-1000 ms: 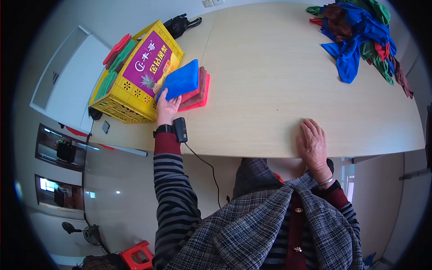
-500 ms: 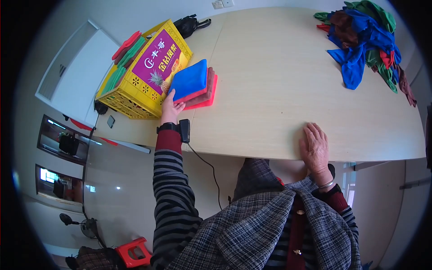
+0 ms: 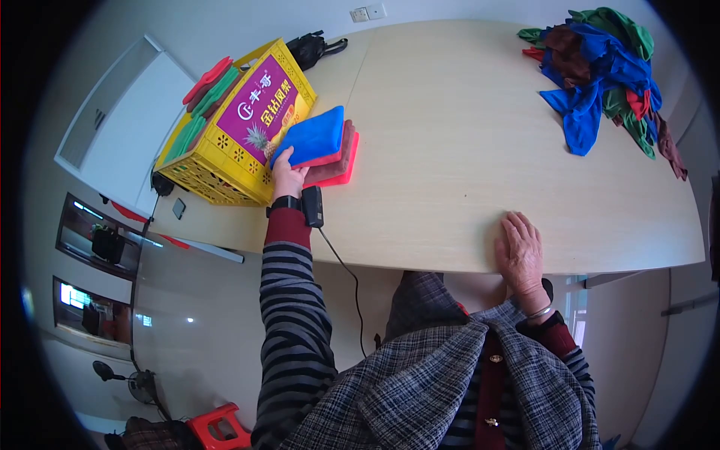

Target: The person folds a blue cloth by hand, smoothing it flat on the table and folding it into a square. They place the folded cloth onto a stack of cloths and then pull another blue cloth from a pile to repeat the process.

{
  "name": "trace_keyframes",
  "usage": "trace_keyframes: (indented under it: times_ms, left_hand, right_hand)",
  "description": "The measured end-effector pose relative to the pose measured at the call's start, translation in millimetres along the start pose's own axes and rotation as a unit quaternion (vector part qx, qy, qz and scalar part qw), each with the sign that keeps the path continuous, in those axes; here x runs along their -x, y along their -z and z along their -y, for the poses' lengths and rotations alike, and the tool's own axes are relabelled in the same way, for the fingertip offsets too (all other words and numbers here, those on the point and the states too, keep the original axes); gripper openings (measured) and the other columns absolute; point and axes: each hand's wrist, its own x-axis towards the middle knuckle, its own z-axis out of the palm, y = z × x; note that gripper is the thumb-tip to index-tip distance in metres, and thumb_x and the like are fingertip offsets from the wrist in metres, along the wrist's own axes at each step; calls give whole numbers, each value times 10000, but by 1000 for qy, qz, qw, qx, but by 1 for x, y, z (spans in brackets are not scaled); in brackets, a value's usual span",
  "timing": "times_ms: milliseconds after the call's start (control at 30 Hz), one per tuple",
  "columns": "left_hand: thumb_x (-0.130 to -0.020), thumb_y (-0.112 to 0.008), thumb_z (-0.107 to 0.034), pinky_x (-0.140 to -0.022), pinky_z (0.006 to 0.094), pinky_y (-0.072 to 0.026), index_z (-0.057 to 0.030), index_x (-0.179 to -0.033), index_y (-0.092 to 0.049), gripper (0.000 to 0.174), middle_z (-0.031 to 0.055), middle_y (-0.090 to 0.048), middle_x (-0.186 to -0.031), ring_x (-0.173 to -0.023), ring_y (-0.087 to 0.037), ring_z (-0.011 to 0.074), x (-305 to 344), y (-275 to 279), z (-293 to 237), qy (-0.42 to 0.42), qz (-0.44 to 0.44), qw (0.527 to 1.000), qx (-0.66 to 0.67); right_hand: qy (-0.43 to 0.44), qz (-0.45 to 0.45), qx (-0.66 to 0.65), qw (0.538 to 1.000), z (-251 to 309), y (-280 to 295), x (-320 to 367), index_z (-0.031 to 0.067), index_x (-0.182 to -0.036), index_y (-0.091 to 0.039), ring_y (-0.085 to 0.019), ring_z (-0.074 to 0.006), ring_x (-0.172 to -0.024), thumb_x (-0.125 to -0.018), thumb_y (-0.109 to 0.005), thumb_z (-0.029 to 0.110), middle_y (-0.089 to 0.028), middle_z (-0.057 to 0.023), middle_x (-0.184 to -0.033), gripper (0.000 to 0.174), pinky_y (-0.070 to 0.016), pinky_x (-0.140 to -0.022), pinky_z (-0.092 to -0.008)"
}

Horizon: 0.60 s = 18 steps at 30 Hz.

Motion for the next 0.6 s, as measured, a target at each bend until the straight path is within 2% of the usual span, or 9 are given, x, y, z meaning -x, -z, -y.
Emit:
trace_keyframes:
  times_ms: [300,400,600]
  left_hand:
    - [-858,-737,-132,-1039,497,-466,-87,-1294,-552,475,107,-590,-1296,-1241,-536,307,-4,-24,-39,24,-10,1000,8]
    - [-857,-738,-132,-1055,491,-454,-84,-1261,-573,439,101,-599,-1288,-1229,-546,303,11,-25,-34,165,-127,961,182]
    - [-864,-729,-116,-1055,478,-455,-96,-1217,-600,377,82,-628,-1251,-1211,-564,283,16,-23,-40,158,-99,962,200]
  right_hand:
    - [1,-8,-3,1000,1,1,-1,14,-1258,-608,-482,-354,-1339,-862,-640,136,-574,-166,-1374,415,-375,-1131,-464]
    - [2,-4,-2,1000,1,1,-1,10,-1257,-609,-483,-355,-1339,-862,-639,134,-575,-166,-1373,415,-378,-1129,-464]
    - [3,-9,-2,1000,0,1,-3,5,-1257,-611,-483,-357,-1338,-858,-642,126,-577,-165,-1370,418,-381,-1127,-465]
